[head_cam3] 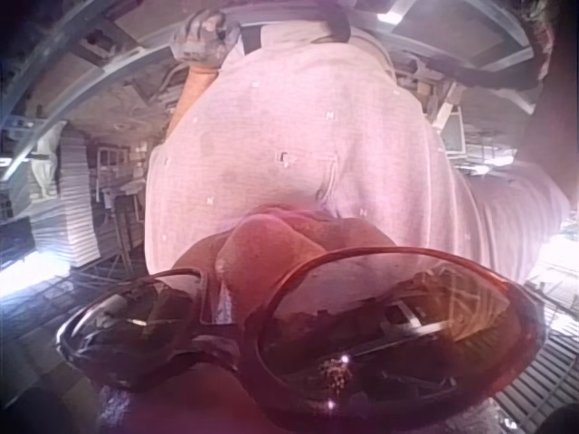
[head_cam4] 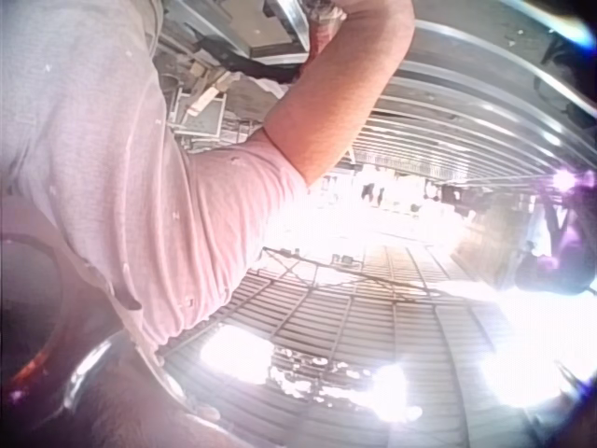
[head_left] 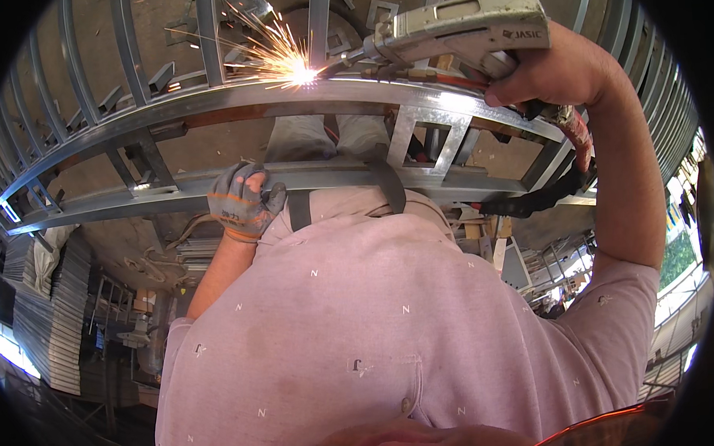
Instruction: The person welds a metal frame structure using a handheld welding torch. They hold the frame with one hand while applying the weld with the other, creating sparks along the joints.
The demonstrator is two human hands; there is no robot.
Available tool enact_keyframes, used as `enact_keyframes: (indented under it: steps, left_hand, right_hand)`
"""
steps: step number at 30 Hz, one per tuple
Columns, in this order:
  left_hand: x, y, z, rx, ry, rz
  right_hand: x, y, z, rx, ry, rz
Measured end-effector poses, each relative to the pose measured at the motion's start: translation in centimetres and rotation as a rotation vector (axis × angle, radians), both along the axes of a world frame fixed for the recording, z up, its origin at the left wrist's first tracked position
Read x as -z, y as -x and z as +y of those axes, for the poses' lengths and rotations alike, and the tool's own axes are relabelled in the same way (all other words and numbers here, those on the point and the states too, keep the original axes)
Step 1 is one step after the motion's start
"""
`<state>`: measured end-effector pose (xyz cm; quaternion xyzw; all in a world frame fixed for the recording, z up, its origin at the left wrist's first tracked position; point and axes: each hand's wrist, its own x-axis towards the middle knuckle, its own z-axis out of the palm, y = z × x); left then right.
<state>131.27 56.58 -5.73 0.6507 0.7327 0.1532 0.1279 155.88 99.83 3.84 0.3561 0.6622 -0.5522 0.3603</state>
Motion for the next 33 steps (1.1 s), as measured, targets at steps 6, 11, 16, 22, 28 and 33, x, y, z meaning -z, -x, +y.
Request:
enact_keyframes:
  steps: [6,11,16,22,28,33]
  left_hand:
    - [-0.1,0.0,0.0,0.006,0.012,0.012]
    - [-0.1,0.0,0.1,0.005,0.008,0.011]
    - [-0.1,0.1,0.1,0.014,0.008,0.011]
    - [0.0,0.0,0.0,0.016,0.002,0.011]
    - [0.1,0.0,-0.4,0.009,0.007,0.006]
    - [0.0,0.0,-0.2,0.013,0.009,0.008]
  right_hand:
    - [-0.2,0.2,-0.2,0.006,-0.027,-0.056]
    - [-0.2,0.0,-0.2,-0.003,-0.037,-0.056]
    - [-0.4,-0.1,-0.2,-0.004,-0.06,-0.057]
    - [-0.5,-0.2,-0.2,-0.01,-0.064,-0.093]
    - [-0.3,-0.9,0.1,-0.014,-0.063,-0.033]
    - [-0.6,-0.6,0.0,-0.013,-0.058,-0.124]
